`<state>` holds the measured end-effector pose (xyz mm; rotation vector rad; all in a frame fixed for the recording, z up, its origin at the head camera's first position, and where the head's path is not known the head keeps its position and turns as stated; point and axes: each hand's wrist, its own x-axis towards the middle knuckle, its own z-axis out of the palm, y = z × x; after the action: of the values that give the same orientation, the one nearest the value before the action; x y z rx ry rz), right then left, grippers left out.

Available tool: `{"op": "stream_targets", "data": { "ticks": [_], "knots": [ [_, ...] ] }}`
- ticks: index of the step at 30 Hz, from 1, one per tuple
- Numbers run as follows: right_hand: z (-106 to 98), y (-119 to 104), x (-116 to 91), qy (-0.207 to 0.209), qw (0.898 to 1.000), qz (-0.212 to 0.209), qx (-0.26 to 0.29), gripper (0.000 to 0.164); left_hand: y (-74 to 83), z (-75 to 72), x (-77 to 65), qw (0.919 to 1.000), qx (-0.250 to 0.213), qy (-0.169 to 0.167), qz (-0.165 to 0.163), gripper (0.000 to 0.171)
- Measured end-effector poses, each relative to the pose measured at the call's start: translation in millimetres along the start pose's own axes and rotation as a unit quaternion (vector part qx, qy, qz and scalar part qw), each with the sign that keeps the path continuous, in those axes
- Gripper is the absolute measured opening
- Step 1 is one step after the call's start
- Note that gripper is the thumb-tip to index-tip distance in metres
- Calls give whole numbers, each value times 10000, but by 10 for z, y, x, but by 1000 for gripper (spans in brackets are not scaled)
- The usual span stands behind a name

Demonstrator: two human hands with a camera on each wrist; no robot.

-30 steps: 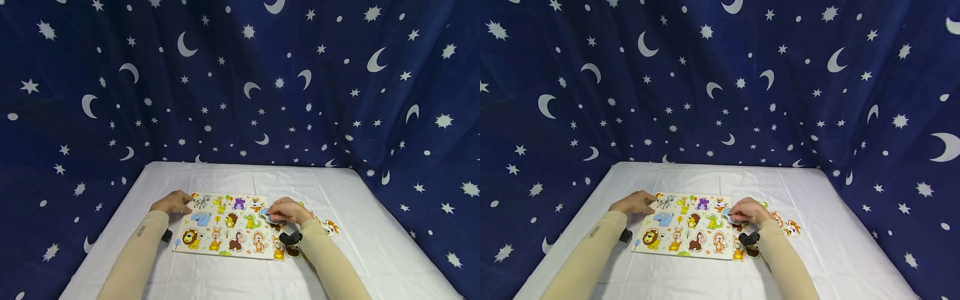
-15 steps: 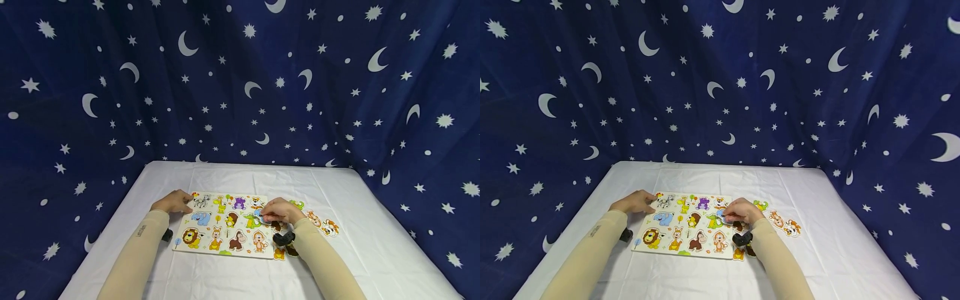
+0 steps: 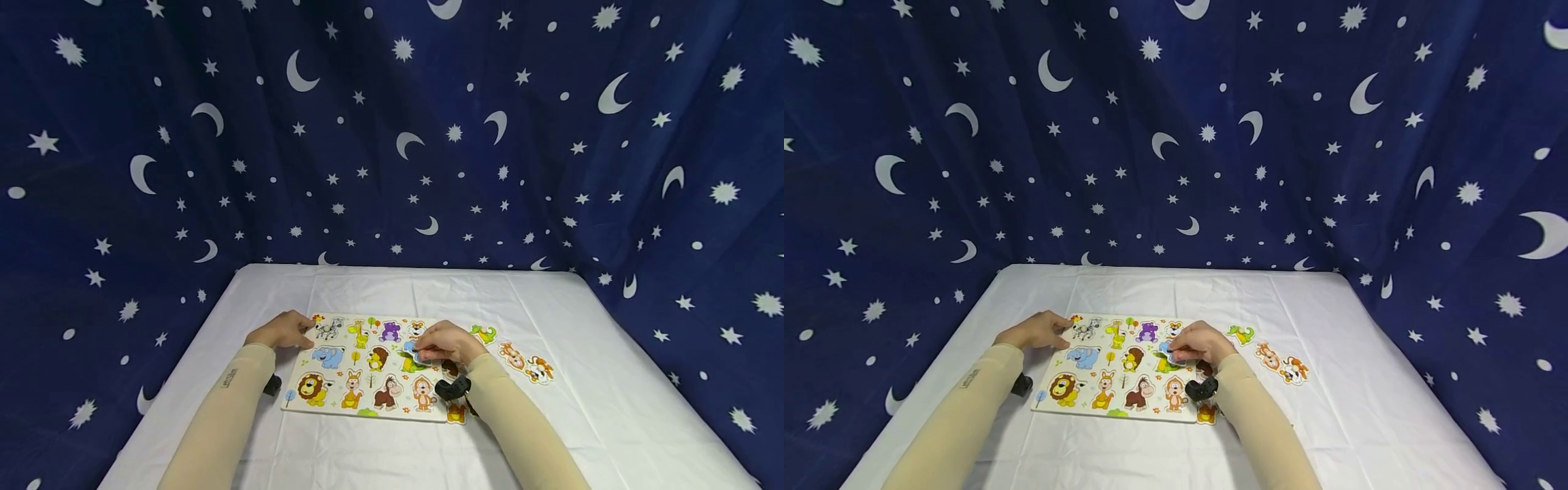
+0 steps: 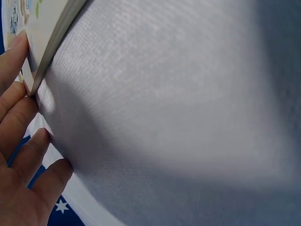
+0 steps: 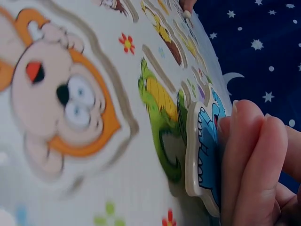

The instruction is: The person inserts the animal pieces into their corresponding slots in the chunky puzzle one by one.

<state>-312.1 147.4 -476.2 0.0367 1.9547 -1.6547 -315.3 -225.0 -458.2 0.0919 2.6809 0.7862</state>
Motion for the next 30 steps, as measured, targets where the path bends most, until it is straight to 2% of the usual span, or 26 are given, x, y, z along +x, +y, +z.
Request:
{"op": "stream_targets", "data": {
  "ticks": [11,20,27,30],
  "knots": [
    [189,-3,69,-30,10000,34,51,5,-32,13,23,10000,10,28,-33,65],
    [286,-43,95,-159,9999,37,9,6,-2,-25,-10,9997,230,30,46,62],
    [342,-100,143,-180,9997,136,22,4,-6,-9,13,9997,136,53,-174,62],
    [354,-118,164,-188,9998,114,23,5,-2,-2,40,9997,158,103,-170,60]
  ]
}}
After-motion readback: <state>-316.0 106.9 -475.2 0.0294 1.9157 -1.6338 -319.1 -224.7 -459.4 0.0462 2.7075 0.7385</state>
